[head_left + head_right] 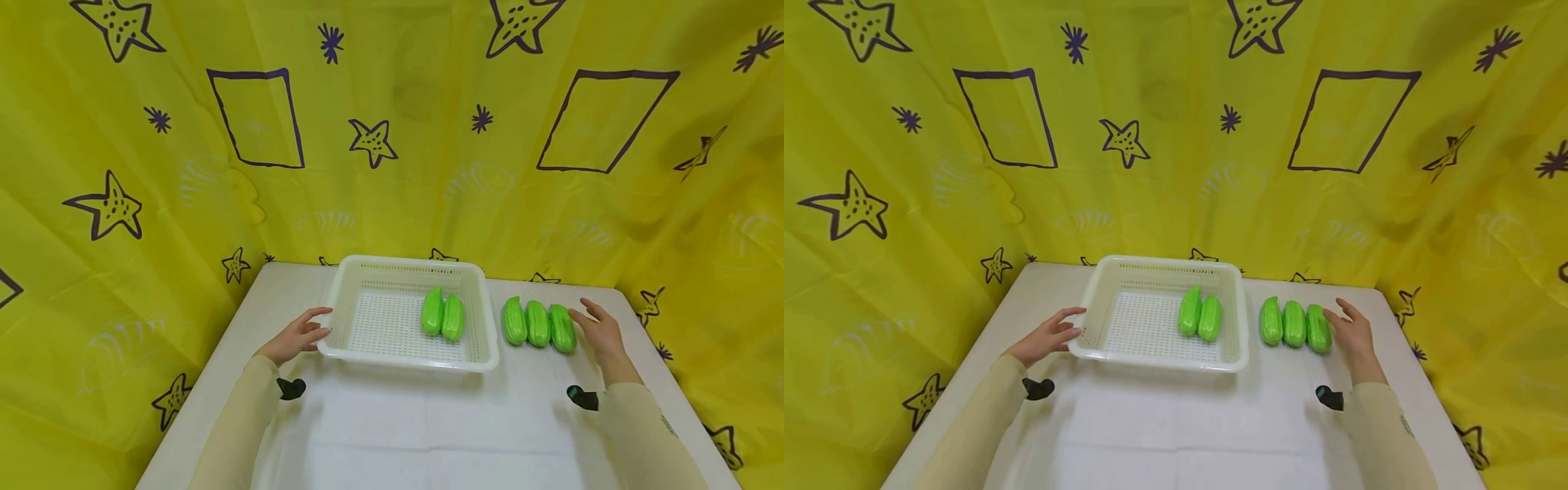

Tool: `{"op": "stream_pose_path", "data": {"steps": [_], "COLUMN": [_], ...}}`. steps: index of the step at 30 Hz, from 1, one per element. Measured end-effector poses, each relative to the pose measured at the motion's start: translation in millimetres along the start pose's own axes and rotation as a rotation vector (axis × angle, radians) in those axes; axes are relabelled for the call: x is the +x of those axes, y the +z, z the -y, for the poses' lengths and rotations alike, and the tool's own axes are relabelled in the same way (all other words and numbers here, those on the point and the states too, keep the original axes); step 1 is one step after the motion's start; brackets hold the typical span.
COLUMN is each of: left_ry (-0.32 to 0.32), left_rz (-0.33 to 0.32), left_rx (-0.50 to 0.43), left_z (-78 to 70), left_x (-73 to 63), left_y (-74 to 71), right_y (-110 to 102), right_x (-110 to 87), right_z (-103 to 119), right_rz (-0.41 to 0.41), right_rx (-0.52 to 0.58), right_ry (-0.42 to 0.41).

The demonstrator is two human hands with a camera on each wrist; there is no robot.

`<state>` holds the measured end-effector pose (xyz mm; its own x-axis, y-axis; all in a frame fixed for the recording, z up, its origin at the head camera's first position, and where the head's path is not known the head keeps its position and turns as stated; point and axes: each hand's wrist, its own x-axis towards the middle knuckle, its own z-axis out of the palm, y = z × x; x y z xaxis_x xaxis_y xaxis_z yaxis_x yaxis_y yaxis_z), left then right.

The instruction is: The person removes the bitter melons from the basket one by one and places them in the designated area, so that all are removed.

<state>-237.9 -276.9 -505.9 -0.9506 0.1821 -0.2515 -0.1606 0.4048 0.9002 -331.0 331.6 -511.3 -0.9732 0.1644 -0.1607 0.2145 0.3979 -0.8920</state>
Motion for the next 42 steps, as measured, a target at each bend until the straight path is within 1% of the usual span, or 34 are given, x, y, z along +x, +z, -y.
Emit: {"op": "stream_pose_path", "data": {"steps": [2, 4, 7, 10, 13, 17, 23, 26, 30, 42], "left_ry": [0.001, 0.001, 0.001, -0.003, -0.006, -0.009, -0.006, -0.004, -0.002, 0.012], "left_rz": [0.002, 0.003, 0.005, 0.007, 0.007, 0.007, 0.007, 0.007, 0.008, 0.014], "left_rx": [-0.001, -0.006, -0.010, -0.009, -0.003, -0.009, -0.018, -0.012, -0.007, -0.016], "left_z": [-0.1, -0.1, 0.2, 0.9, 1.4, 0.5, -1.0, -1.3, -1.1, 2.1], "left_x": [0.3, 0.6, 1.2, 1.7, 1.8, 0.9, 0.0, -0.2, 0.0, 1.4], "left_y": [-0.1, -0.4, -0.9, -1.3, -1.4, -1.0, -0.5, -0.5, -0.2, -0.7], "right_y": [1, 1, 2, 4, 9, 17, 29, 35, 41, 54], "right_x": [-0.2, 0.2, 1.1, 1.1, -0.6, -7.8, -23.9, -30.1, -35.7, -45.0], "right_z": [3, 5, 10, 18, 30, 53, 87, 100, 111, 135], "right_rz": [-0.010, -0.029, -0.062, -0.092, -0.107, -0.084, 0.025, 0.074, 0.113, 0.181], "right_rx": [-0.001, -0.030, -0.127, -0.233, -0.274, -0.258, -0.164, -0.116, -0.089, -0.094], "right_ry": [-0.010, -0.021, -0.049, -0.097, -0.152, -0.205, -0.236, -0.257, -0.280, -0.307]}}
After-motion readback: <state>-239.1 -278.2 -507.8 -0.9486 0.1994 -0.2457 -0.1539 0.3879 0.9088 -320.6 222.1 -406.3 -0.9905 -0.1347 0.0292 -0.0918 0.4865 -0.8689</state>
